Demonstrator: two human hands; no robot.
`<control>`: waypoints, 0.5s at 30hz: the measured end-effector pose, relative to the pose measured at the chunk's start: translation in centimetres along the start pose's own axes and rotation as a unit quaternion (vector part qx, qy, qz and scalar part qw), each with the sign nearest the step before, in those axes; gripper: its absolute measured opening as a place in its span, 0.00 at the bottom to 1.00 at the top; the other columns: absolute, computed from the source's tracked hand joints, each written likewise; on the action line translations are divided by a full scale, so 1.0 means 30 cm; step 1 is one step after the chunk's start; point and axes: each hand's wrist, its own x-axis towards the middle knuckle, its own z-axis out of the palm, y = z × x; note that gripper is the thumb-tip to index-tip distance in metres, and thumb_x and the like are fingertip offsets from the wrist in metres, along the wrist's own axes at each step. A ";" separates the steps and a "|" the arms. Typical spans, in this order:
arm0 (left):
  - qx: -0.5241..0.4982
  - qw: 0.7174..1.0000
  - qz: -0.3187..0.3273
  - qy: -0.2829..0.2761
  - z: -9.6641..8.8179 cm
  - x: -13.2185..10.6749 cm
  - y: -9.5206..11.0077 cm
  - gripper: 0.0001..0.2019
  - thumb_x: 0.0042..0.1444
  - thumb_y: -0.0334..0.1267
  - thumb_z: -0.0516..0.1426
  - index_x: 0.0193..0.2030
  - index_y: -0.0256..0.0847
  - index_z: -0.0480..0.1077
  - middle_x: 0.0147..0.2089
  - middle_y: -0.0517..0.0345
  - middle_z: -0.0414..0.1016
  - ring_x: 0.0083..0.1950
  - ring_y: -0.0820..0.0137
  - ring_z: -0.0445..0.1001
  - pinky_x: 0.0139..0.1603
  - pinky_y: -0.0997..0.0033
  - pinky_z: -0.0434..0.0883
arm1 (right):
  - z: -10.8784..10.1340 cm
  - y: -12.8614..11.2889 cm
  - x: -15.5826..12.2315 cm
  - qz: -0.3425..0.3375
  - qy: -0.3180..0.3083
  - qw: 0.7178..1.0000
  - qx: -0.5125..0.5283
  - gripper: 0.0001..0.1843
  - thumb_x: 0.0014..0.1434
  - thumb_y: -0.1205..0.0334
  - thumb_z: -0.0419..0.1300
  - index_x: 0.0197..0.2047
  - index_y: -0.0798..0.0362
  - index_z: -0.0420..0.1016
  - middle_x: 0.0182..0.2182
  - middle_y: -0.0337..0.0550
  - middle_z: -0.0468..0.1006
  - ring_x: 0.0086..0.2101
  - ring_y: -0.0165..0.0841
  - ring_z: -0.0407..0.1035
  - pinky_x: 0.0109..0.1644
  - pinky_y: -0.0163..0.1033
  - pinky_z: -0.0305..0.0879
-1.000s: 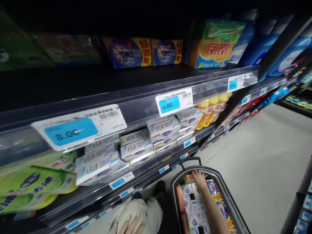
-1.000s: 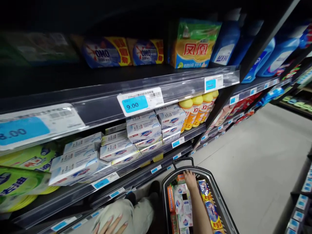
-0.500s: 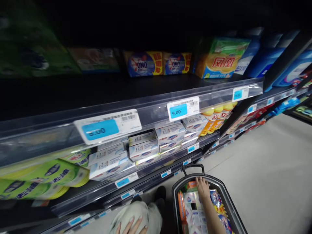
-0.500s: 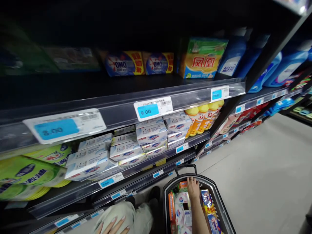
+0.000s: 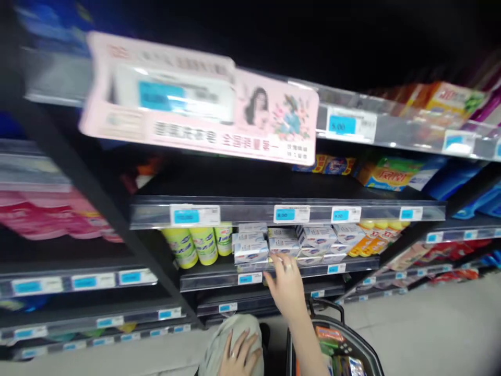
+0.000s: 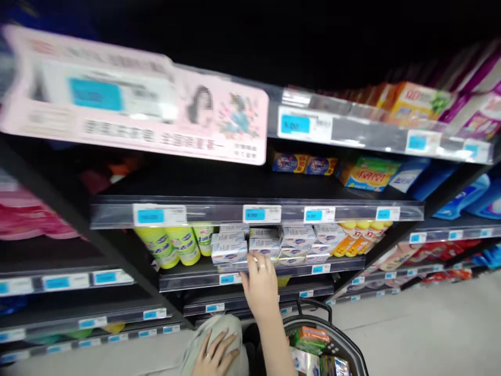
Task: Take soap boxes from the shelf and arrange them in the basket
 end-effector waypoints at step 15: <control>-0.352 0.866 -0.224 -0.276 -0.208 0.010 -0.050 0.28 0.53 0.53 0.55 0.61 0.49 0.65 0.71 0.52 0.55 0.73 0.52 0.44 0.70 0.39 0.31 | 0.067 -0.113 0.089 -0.039 -0.030 0.998 -0.041 0.21 0.52 0.78 0.51 0.47 0.56 0.72 0.44 0.53 0.75 0.48 0.44 0.66 0.52 0.49 0.65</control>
